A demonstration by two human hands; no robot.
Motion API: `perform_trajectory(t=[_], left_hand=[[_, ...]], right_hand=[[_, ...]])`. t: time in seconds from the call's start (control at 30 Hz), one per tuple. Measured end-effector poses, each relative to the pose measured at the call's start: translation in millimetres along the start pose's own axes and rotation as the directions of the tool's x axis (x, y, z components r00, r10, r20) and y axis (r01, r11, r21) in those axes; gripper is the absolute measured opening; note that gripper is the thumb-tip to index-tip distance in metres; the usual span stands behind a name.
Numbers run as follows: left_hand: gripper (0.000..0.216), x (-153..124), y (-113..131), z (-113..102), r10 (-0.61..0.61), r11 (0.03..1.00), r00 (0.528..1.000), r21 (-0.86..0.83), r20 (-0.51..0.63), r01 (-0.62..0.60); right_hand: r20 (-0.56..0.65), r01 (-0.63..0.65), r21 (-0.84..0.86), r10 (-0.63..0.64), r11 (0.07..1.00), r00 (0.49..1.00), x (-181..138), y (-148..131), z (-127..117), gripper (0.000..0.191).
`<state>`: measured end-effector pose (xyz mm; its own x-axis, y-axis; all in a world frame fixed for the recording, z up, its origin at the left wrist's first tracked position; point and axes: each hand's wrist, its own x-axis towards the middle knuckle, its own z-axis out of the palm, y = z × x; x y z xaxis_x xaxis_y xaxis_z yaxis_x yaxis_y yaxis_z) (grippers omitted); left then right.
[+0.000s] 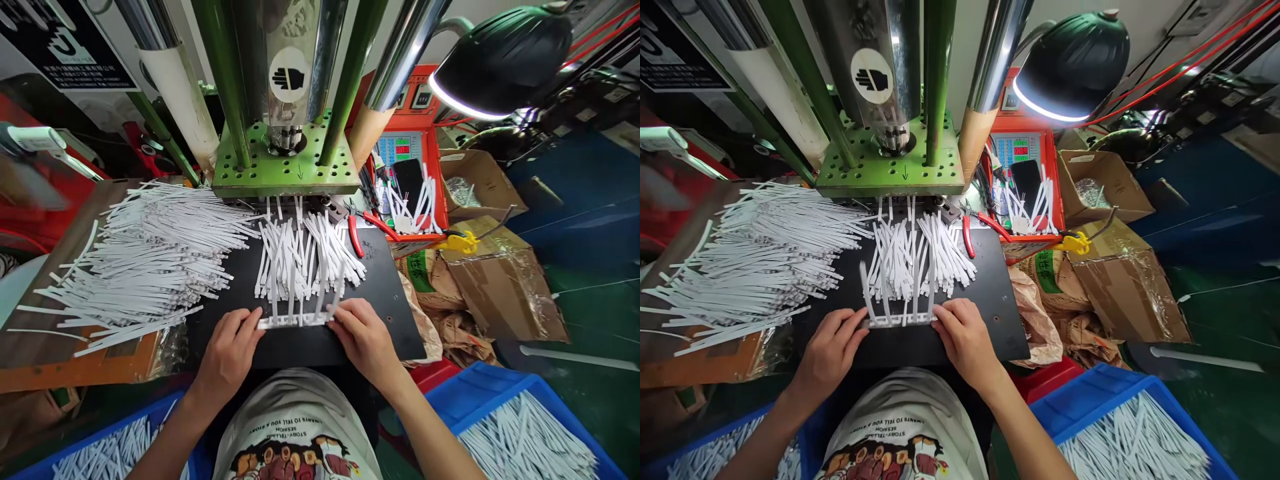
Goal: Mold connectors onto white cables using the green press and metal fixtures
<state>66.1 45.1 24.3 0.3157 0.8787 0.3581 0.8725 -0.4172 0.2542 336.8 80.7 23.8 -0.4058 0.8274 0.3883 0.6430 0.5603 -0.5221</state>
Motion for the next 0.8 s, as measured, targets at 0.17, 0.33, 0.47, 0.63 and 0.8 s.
perform_trajectory(t=[0.17, 0.33, 0.47, 0.63, 0.8], left_hand=[[0.024, -5, -4, -9, 0.049, 0.976, 0.980, -0.217, 0.192, -0.006], [0.028, 4, -9, -13, 0.083, 0.974, 0.939, -0.225, 0.333, -0.007], [0.024, 4, -9, -10, 0.056, 0.979, 0.955, -0.203, 0.292, 0.005], [0.018, -3, -13, 0, 0.105, 0.971, 0.978, -0.229, 0.178, -0.063], [0.017, -8, -13, 4, 0.111, 0.972, 0.989, -0.218, 0.094, -0.088]], right_hand=[[0.222, 0.097, 0.175, -0.135, 0.980, 0.966, 4, 10, -24, 0.029], [0.346, 0.026, 0.218, -0.103, 0.976, 0.933, 55, 9, 0, 0.035], [0.033, -0.078, 0.170, 0.074, 0.982, 0.997, 99, 5, 23, 0.026], [-0.302, -0.348, 0.143, 0.376, 0.926, 0.876, 59, 39, -17, 0.024], [-0.568, -0.766, -0.092, 0.598, 0.637, 0.566, -58, 94, -81, 0.033]])
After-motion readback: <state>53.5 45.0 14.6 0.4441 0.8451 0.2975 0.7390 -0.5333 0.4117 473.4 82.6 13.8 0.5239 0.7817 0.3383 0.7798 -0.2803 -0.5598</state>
